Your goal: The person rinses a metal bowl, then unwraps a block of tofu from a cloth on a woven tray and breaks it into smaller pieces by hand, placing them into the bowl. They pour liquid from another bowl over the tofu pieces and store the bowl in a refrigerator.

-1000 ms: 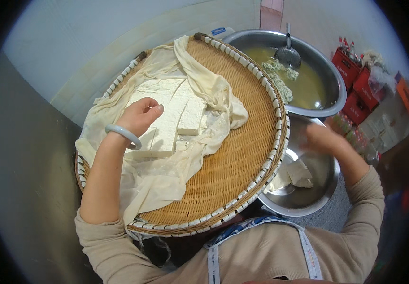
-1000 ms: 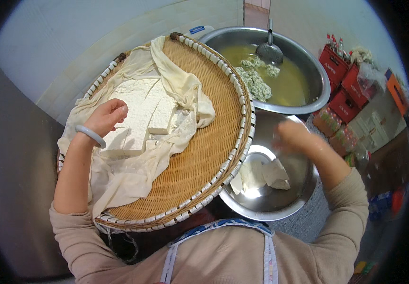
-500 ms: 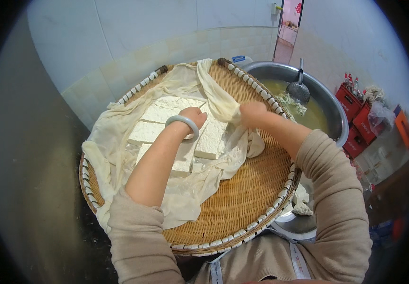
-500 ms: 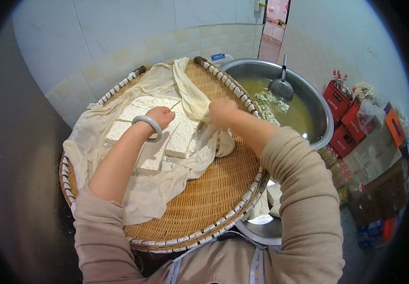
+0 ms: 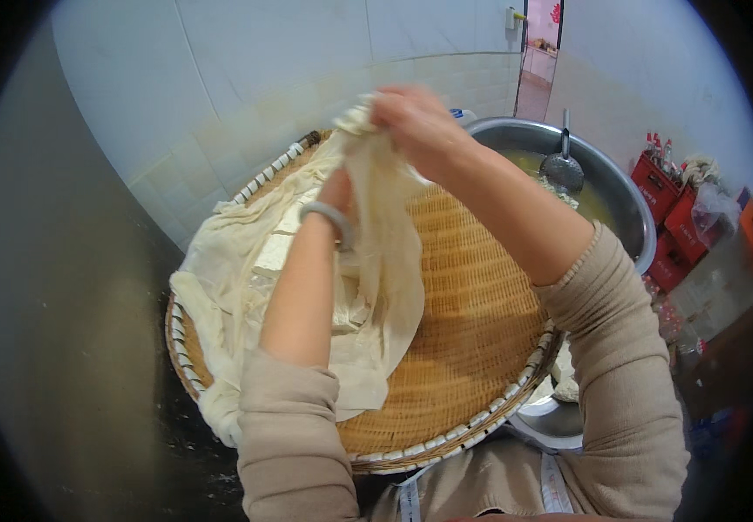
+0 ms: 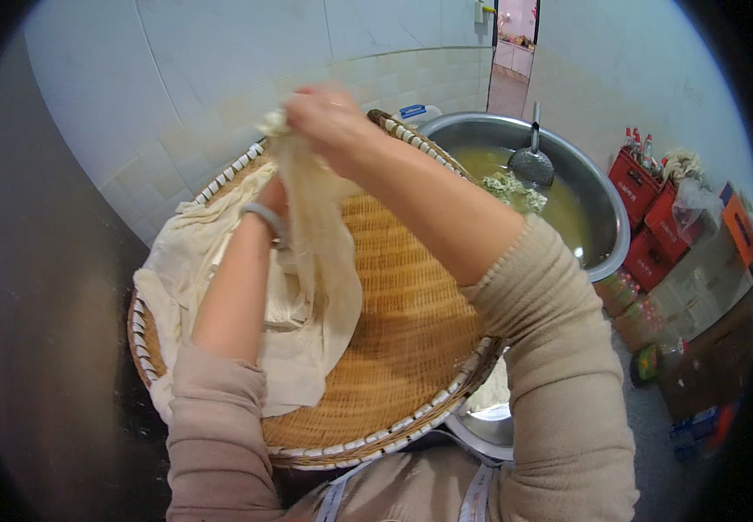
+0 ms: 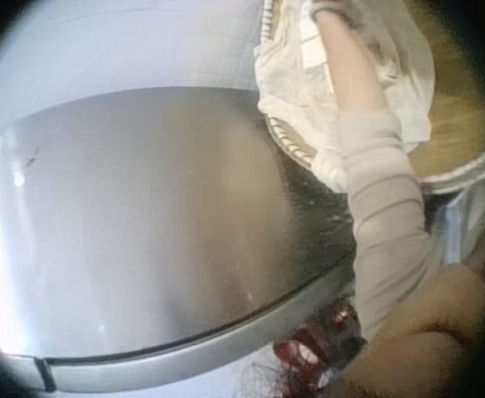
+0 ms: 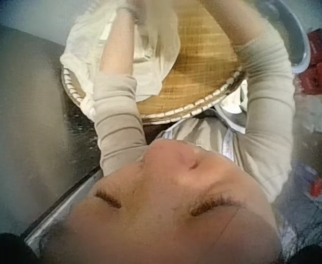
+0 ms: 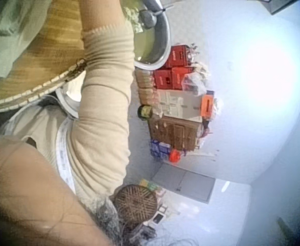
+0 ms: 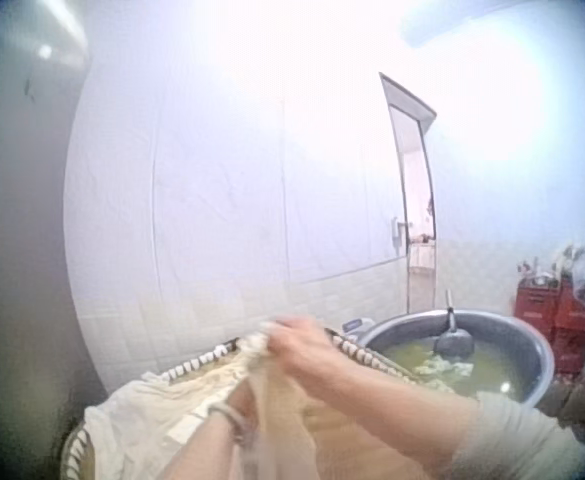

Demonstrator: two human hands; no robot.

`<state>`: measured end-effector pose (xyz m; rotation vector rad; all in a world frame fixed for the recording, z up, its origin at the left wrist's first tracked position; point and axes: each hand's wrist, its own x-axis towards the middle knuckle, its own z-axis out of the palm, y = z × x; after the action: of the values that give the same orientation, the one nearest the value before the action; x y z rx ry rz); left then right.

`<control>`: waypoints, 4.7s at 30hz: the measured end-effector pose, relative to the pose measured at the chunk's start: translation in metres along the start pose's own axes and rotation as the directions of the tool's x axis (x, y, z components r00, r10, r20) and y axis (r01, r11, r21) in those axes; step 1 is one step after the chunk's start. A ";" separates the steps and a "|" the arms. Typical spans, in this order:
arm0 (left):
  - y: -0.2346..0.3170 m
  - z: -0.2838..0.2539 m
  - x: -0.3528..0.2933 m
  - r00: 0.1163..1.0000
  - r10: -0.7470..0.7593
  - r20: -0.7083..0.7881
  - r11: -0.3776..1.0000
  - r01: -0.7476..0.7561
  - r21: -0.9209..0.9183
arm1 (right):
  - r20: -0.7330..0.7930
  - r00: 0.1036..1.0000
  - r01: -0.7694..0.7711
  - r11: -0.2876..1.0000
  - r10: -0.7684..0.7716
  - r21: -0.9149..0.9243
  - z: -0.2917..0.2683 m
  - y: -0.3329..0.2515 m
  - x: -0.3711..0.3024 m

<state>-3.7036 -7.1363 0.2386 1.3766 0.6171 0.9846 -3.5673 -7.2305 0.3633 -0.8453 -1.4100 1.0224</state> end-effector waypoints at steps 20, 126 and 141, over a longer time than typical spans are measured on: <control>-0.025 -0.039 -0.007 0.783 -0.520 -0.342 0.836 0.385 -0.390 | -0.012 0.994 -0.105 0.994 0.105 -0.031 -0.028 0.007 -0.022; -0.069 0.080 -0.039 0.911 -0.210 0.356 0.168 -0.325 0.931 | 0.050 0.651 -0.521 0.493 0.758 -0.696 -0.179 0.052 -0.312; -0.019 0.087 -0.047 0.847 -0.427 0.315 0.134 -0.285 0.949 | 0.020 0.739 0.074 -0.052 0.674 -0.996 -0.170 0.169 -0.252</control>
<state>-3.6494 -7.2198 0.2235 2.6927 0.9585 -0.2008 -3.3840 -7.3827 0.1099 -2.2354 -2.6095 0.3366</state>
